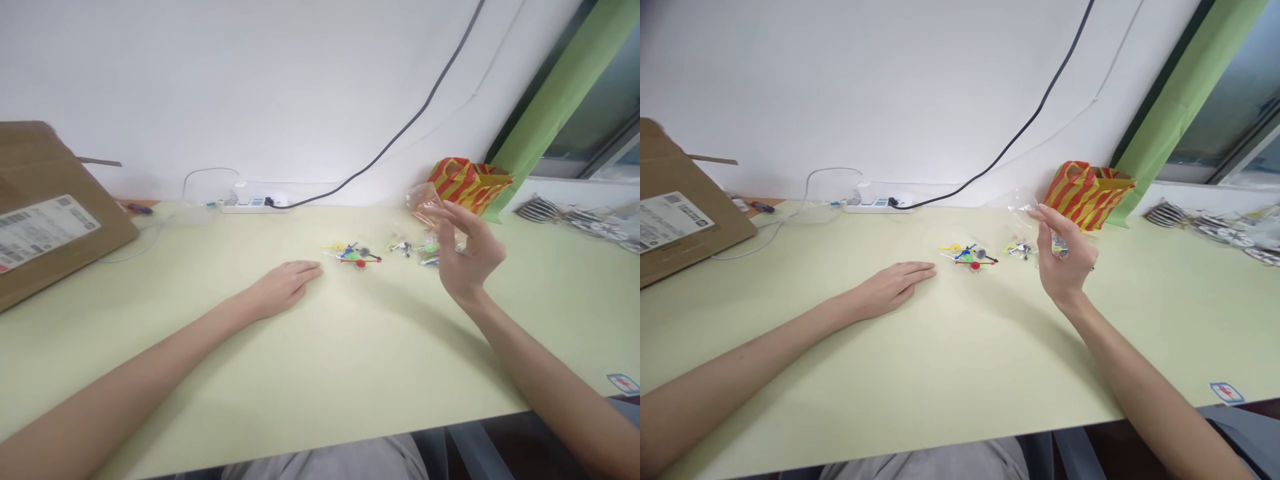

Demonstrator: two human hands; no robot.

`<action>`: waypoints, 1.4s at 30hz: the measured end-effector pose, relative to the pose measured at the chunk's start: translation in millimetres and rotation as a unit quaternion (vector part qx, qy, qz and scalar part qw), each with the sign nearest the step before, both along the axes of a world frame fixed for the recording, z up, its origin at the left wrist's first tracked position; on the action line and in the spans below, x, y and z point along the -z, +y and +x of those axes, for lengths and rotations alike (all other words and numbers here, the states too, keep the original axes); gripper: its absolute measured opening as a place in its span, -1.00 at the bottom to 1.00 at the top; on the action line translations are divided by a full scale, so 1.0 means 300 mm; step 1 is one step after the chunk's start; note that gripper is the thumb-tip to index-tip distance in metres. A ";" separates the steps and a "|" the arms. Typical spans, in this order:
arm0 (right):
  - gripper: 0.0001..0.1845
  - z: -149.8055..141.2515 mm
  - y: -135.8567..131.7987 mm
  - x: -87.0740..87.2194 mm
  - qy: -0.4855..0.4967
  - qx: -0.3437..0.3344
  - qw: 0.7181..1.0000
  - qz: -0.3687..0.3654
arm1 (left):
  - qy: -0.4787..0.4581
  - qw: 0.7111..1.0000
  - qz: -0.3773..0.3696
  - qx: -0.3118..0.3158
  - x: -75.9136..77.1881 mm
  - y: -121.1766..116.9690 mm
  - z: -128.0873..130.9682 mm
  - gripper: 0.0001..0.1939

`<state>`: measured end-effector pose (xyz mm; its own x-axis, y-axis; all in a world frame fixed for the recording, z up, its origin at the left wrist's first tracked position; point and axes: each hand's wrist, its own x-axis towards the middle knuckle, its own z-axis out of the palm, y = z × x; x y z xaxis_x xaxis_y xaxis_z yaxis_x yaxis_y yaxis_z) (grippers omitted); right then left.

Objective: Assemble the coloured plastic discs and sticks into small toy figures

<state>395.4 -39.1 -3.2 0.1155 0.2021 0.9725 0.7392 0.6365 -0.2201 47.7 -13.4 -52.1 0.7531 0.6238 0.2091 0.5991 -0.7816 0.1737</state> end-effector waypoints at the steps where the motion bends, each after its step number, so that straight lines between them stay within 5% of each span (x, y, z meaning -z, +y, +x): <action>1: -0.68 -0.003 -0.003 0.001 -0.002 0.000 1.000 0.027 | -0.002 1.000 -0.001 -0.001 -0.005 -0.002 0.000 -0.48; 5: -0.54 -0.042 -0.045 0.015 -0.087 -0.037 0.992 0.078 | -0.047 0.999 -0.021 0.014 -0.036 -0.032 0.009 -0.55; 8: -0.46 -0.109 -0.107 0.036 -0.246 -0.086 0.964 0.050 | -0.158 0.977 -0.138 0.040 -0.051 -0.085 0.039 -0.53; 12: -0.58 -0.211 -0.159 0.081 -0.426 -0.172 0.888 0.004 | -0.391 0.837 -0.381 0.030 -0.044 -0.151 0.097 -0.26; 16: -0.55 -0.261 -0.136 0.128 -0.473 -0.221 0.852 -0.024 | -0.446 0.790 -0.418 -0.052 -0.042 -0.158 0.119 -0.50; 23: -0.40 -0.216 -0.070 0.165 -0.390 -0.176 0.882 -0.197 | -0.538 0.750 -0.370 -0.107 -0.030 -0.092 0.091 -0.41; 29: -0.38 -0.197 -0.047 0.169 -0.347 -0.191 0.885 -0.247 | -0.547 0.730 -0.391 -0.125 -0.024 -0.080 0.078 -0.42; 36: -0.77 -0.246 -0.082 0.160 -0.178 -0.210 0.889 -0.367 | -0.502 0.749 -0.430 -0.041 -0.039 -0.094 0.079 -0.52; 39: -0.74 -0.292 -0.081 0.145 -0.129 -0.235 0.861 -0.432 | -0.508 0.736 -0.447 -0.023 -0.041 -0.092 0.081 -0.51; 42: -0.61 -0.336 -0.071 0.137 -0.103 -0.319 0.804 -0.491 | -0.515 0.725 -0.458 -0.012 -0.035 -0.085 0.081 -0.52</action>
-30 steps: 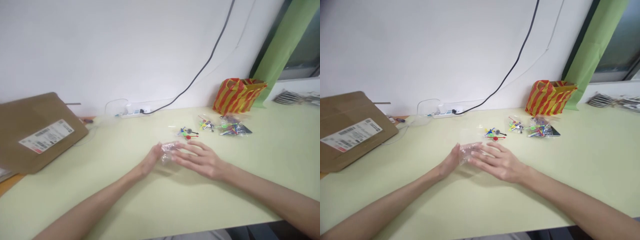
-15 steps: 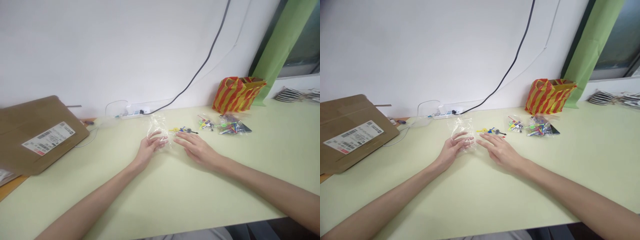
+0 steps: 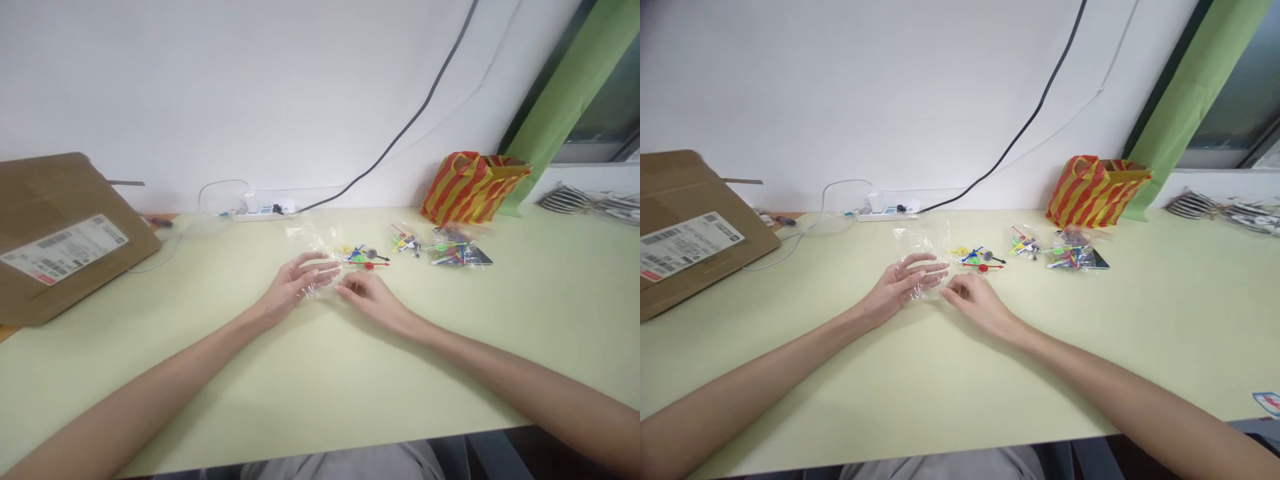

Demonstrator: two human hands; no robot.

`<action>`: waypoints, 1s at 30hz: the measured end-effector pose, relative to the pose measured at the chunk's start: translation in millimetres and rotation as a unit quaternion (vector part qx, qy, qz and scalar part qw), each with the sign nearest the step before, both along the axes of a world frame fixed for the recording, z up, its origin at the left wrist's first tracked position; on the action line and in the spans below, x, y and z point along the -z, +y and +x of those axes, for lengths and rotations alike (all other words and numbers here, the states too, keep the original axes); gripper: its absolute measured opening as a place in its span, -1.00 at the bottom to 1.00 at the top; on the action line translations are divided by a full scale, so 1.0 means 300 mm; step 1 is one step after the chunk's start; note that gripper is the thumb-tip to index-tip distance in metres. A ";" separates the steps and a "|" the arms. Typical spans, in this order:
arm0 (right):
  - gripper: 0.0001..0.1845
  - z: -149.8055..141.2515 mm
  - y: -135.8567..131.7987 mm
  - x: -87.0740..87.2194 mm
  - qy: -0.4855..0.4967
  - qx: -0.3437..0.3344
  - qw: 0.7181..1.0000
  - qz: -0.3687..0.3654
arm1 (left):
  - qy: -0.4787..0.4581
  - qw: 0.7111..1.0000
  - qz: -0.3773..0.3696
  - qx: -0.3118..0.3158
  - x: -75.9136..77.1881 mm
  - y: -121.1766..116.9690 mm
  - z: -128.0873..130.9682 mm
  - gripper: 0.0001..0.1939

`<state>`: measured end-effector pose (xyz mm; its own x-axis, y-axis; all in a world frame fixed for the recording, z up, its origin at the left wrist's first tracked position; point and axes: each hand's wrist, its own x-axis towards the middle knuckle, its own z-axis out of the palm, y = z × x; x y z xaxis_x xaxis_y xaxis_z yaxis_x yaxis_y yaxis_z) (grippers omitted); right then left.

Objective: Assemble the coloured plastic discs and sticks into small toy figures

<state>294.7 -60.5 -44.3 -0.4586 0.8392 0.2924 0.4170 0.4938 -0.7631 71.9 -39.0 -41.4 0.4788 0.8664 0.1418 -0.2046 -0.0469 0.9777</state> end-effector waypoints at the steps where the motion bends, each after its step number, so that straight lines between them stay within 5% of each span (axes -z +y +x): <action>1: -0.61 -0.010 0.003 0.001 0.020 -0.024 0.999 -0.031 | -0.002 1.000 0.000 0.006 0.002 0.001 0.000 -0.53; 4: -0.60 -0.018 0.009 0.010 0.064 -0.070 0.992 -0.082 | 0.005 1.000 0.007 0.017 0.003 0.000 0.003 -0.53; 11: -0.56 0.028 0.029 0.024 0.104 -0.012 0.992 -0.064 | 0.104 0.994 0.042 -0.003 -0.009 -0.017 0.017 -0.46; 23: -0.60 0.046 0.046 0.043 0.198 0.024 0.973 -0.116 | 0.161 0.974 0.046 -0.150 -0.002 0.014 -0.004 -0.58; 27: -0.60 0.074 0.061 0.036 0.197 0.046 0.973 -0.109 | 0.200 0.941 0.097 -0.254 0.010 0.078 -0.101 -0.58; 30: -0.61 0.097 0.064 0.028 0.165 0.052 0.981 -0.087 | 0.336 0.879 0.154 -0.302 0.021 0.145 -0.221 -0.42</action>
